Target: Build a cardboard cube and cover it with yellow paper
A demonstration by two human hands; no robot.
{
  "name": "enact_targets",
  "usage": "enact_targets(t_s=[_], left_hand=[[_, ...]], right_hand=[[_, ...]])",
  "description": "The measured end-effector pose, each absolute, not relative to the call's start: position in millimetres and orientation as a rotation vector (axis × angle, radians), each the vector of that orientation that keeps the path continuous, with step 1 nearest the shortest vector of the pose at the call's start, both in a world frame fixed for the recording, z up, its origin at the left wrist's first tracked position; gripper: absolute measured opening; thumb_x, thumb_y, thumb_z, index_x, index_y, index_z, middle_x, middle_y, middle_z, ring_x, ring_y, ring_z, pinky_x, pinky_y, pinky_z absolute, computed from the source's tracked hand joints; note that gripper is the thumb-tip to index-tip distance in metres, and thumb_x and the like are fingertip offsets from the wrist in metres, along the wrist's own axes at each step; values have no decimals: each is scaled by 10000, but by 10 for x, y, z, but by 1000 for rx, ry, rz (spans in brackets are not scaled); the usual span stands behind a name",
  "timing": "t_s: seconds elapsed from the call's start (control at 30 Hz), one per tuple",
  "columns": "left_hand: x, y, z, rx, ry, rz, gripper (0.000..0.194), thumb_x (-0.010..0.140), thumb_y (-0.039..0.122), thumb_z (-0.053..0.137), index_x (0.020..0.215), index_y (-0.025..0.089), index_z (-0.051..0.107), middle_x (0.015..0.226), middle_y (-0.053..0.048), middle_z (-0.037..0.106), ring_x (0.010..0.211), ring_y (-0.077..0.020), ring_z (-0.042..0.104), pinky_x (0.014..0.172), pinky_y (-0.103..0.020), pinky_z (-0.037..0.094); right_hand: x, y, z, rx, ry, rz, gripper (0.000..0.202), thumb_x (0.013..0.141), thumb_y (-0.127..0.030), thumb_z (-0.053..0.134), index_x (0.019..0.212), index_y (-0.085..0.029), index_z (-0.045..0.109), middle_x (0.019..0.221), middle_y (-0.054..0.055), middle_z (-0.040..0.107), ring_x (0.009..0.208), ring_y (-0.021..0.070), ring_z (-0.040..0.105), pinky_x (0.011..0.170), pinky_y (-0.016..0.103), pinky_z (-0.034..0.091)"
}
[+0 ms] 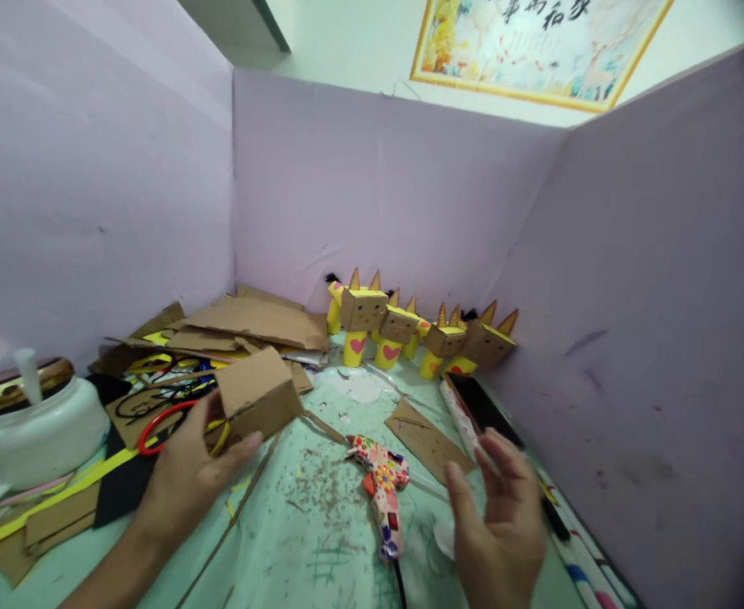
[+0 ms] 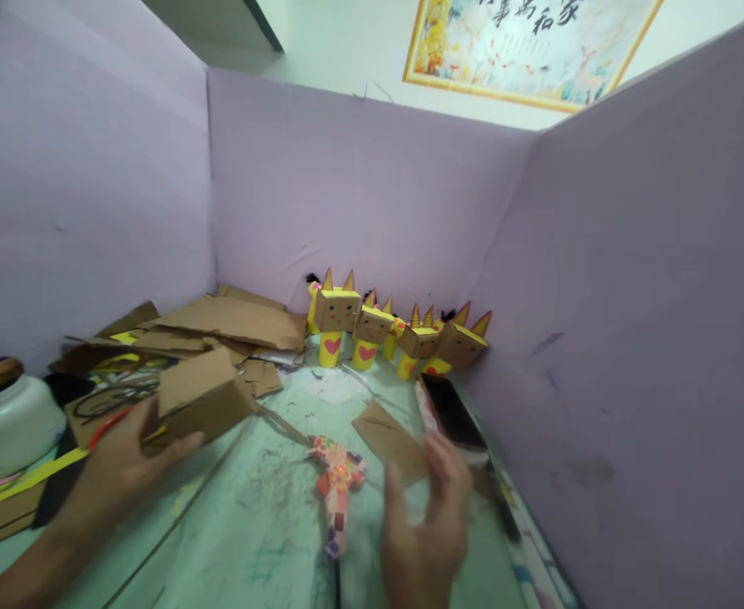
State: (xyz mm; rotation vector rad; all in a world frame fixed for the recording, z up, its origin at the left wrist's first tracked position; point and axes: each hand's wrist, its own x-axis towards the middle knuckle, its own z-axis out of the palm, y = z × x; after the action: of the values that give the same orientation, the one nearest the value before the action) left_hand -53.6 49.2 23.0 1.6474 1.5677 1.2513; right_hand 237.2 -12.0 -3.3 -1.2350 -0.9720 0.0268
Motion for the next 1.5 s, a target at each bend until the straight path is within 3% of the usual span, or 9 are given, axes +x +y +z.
enact_targets(t_s=[0.47, 0.73, 0.87, 1.0, 1.13, 1.23, 1.3, 1.37, 1.5], left_hand=[[-245, 326, 31, 1900, 1311, 1175, 612, 732, 309, 659, 1291, 203, 435, 1274, -135, 558, 1127, -325, 555, 970, -490, 429], [-208, 315, -8, 1809, 1220, 1102, 714, 685, 255, 706, 1342, 216, 429, 1310, -122, 553, 1122, -320, 571, 971, -448, 454], [-163, 271, 31, 1763, 1099, 1074, 699, 694, 283, 706, 1340, 213, 449, 1276, -115, 584, 1076, -309, 591, 944, -420, 480], [-123, 243, 43, 1731, 984, 995, 714, 697, 379, 708, 1339, 203, 450, 1258, -108, 597, 1087, -312, 574, 954, -410, 469], [-88, 224, 24, 1616, 918, 962, 736, 715, 517, 666, 1341, 198, 448, 1215, -103, 624, 1100, -318, 556, 943, -410, 465], [-72, 209, 28, 1411, 812, 893, 748, 712, 576, 644, 1325, 184, 472, 1175, -108, 644, 1065, -313, 572, 893, -407, 485], [-66, 198, 42, 1218, 770, 826, 747, 691, 587, 660, 1287, 162, 514, 1131, -117, 661, 1023, -304, 594, 822, -373, 502], [-56, 184, 55, 1041, 770, 770, 735, 662, 586, 691, 1232, 140, 565, 1065, -124, 680, 963, -281, 613, 719, -313, 505], [-16, 166, 38, 962, 809, 717, 683, 606, 588, 746, 1097, 124, 646, 911, -101, 691, 788, -206, 616, 556, -218, 460]], right_hand=[[2198, -153, -173, -1270, -1131, 22, 346, 821, -300, 605, 1142, -214, 509, 1303, 127, 482, 1175, 300, 507, 1022, 506, 374], [2235, -143, -121, -1415, -1344, -187, 602, 772, -359, 638, 1299, -158, 428, 1335, 177, 464, 1245, 352, 431, 1001, 542, 360], [2219, -204, -128, -1301, -1311, -147, 181, 783, -314, 647, 731, -199, 517, 722, 13, 593, 677, 178, 599, 637, 288, 485], [2110, -268, -176, -1262, -1222, -149, 510, 811, -216, 614, 514, -226, 199, 448, -105, 224, 384, 59, 230, 428, 222, 233], [1983, -274, -145, -1276, -1026, 61, 384, 810, -269, 618, 565, -225, 326, 496, -98, 290, 421, 75, 298, 452, 216, 266], [1938, -263, -102, -1206, -990, 314, 203, 807, -381, 641, 830, -217, 523, 664, -31, 536, 599, 135, 545, 585, 230, 435], [1940, -260, -95, -1147, -1076, 446, 437, 790, -497, 637, 1115, -230, 516, 1027, 73, 626, 945, 219, 616, 797, 310, 485], [1954, -259, -107, -1096, -1245, 553, 764, 725, -642, 627, 1335, -249, 389, 1369, 125, 470, 1250, 299, 471, 968, 394, 430], [1960, -271, -131, -1037, -1541, 728, 1175, 538, -765, 668, 1472, -230, 196, 1505, 146, 307, 1376, 383, 300, 1066, 486, 348]])
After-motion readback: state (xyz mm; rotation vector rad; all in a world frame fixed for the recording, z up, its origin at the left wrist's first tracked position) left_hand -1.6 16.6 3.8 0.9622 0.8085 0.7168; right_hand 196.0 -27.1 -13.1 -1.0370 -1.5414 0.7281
